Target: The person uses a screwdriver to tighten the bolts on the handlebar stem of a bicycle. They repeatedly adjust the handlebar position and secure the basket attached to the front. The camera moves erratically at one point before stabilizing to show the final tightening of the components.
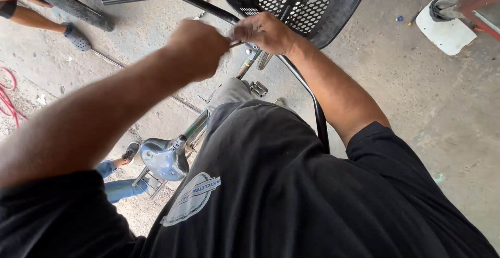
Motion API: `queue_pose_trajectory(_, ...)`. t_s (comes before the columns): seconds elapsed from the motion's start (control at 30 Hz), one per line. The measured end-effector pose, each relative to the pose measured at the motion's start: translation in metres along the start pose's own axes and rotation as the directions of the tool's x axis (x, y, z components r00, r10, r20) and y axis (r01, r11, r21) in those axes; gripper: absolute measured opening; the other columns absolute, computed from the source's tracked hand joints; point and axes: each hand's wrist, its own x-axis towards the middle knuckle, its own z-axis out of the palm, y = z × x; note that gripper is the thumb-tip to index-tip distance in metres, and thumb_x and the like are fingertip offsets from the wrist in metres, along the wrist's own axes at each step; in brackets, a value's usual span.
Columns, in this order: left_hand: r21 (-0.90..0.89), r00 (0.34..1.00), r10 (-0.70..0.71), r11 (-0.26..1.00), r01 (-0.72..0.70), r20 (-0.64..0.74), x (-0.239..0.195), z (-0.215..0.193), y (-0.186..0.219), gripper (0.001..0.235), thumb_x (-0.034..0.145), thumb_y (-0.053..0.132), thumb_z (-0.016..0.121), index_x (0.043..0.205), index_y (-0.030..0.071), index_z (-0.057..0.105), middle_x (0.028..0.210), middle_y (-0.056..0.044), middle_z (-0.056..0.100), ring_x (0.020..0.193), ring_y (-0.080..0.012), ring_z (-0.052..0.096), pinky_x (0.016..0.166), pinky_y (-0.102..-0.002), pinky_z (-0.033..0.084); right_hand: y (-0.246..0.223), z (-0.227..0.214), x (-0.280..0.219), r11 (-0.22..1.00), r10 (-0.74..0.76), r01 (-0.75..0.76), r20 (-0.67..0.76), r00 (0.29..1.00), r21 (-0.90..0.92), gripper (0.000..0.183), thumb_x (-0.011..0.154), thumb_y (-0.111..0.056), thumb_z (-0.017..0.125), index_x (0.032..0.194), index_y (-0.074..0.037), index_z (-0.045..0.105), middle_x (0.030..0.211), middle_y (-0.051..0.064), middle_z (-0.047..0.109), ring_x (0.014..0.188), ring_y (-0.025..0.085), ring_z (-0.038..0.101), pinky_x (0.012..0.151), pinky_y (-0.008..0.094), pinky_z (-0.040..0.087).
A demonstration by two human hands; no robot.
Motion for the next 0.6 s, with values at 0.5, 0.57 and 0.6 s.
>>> queue_pose_trajectory(0.5, -0.971, 0.972, -0.2, -0.182, -0.158, -0.121, -0.035, 0.032, -0.035, 0.103, 0.085, -0.01, 0.064, 0.166, 0.013, 0.006, 0.171, -0.027, 0.009, 0.138, -0.0485, 0.055, 0.085, -0.05, 0.072, 0.004, 0.018, 0.004, 0.862, 0.02, 0.015, 0.064, 0.998, -0.507, 0.024, 0.093, -0.011, 0.082, 0.116, -0.009, 0.078, 0.115, 0.011, 0.079, 0.102, 0.027, 0.077, 0.094, 0.039, 0.062)
queue_pose_trajectory(0.57, -0.991, 0.94, -0.321, -0.107, 0.083, 0.113, -0.045, 0.024, -0.026, 0.113, 0.09, 0.06, 0.059, 0.168, 0.004, -0.001, 0.094, -0.01, 0.079, 0.115, -0.0315, 0.08, 0.101, -0.055, 0.058, 0.006, 0.016, 0.007, 0.865, -0.027, 0.047, 0.046, 0.999, -0.499, 0.02, 0.094, -0.007, 0.081, 0.113, -0.006, 0.078, 0.108, 0.012, 0.079, 0.093, 0.025, 0.076, 0.087, 0.037, 0.062)
queue_pose_trajectory(0.6, -0.99, 0.938, -0.328, -0.111, 0.083, 0.115, -0.044, 0.03, -0.021, 0.113, 0.09, 0.06, 0.059, 0.168, 0.004, -0.001, 0.094, -0.01, 0.079, 0.115, -0.0315, 0.08, 0.101, -0.055, 0.058, 0.008, 0.017, 0.006, 0.866, -0.03, 0.053, 0.054, 0.998, -0.498, 0.02, 0.094, -0.007, 0.081, 0.113, -0.006, 0.078, 0.108, 0.012, 0.079, 0.093, 0.025, 0.076, 0.087, 0.037, 0.062)
